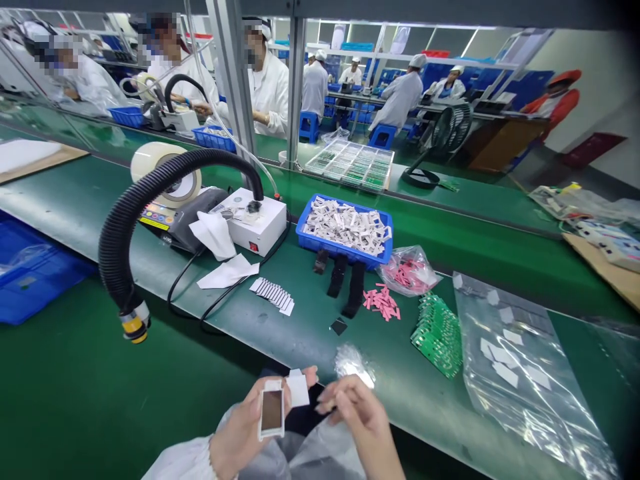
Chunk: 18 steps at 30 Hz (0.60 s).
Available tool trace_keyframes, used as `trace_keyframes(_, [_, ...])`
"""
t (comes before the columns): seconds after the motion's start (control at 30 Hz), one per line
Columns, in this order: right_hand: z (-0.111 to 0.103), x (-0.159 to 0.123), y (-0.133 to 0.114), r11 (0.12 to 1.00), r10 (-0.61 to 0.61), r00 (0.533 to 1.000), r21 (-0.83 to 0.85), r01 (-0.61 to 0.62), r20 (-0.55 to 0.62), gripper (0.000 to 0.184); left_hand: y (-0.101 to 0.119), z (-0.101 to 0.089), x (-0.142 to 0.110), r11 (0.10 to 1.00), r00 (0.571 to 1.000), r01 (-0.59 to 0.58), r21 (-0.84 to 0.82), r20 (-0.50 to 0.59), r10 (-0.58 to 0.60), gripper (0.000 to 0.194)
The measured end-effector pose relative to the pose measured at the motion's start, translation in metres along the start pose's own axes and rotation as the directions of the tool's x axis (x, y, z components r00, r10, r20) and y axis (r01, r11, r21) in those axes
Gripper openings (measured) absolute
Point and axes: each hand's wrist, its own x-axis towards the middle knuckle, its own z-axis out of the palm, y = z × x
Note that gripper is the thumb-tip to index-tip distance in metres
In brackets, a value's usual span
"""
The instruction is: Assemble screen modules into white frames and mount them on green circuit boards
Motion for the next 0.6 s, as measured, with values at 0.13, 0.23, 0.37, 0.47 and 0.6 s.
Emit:
trace_keyframes(0.13, [0.044, 0.014, -0.01, 0.72, 0.335, 0.85, 0.471, -0.51, 0.407, 0.051, 0.001, 0.006, -0.001, 0.994, 0.992, -0.106, 0.018, 0.064, 0.105, 0.034])
trace_keyframes(0.23, [0.064, 0.024, -0.016, 0.605, 0.29, 0.778, 0.523, -0.6, 0.557, 0.052, 0.005, 0.011, -0.004, 0.985, 0.982, -0.168, 0.035, 0.092, 0.165, 0.035])
trace_keyframes(0.37, [0.073, 0.032, -0.019, 0.553, 0.209, 0.72, 0.528, -0.645, 0.662, 0.048, 0.02, 0.006, -0.015, 0.956, 0.963, -0.269, 0.119, 0.041, 0.266, 0.036])
trace_keyframes(0.47, [0.089, 0.043, -0.016, 0.589, 0.22, 0.725, 0.504, -0.632, 0.652, 0.054, 0.041, -0.01, -0.033, 0.881, 0.884, -0.41, 0.236, -0.137, 0.447, 0.031])
trace_keyframes(0.6, [0.15, 0.069, 0.006, 0.595, 0.314, 0.727, 0.471, -0.652, 0.61, 0.044, 0.079, -0.032, -0.077, 0.818, 0.788, -0.509, 0.268, -0.237, 0.568, 0.031])
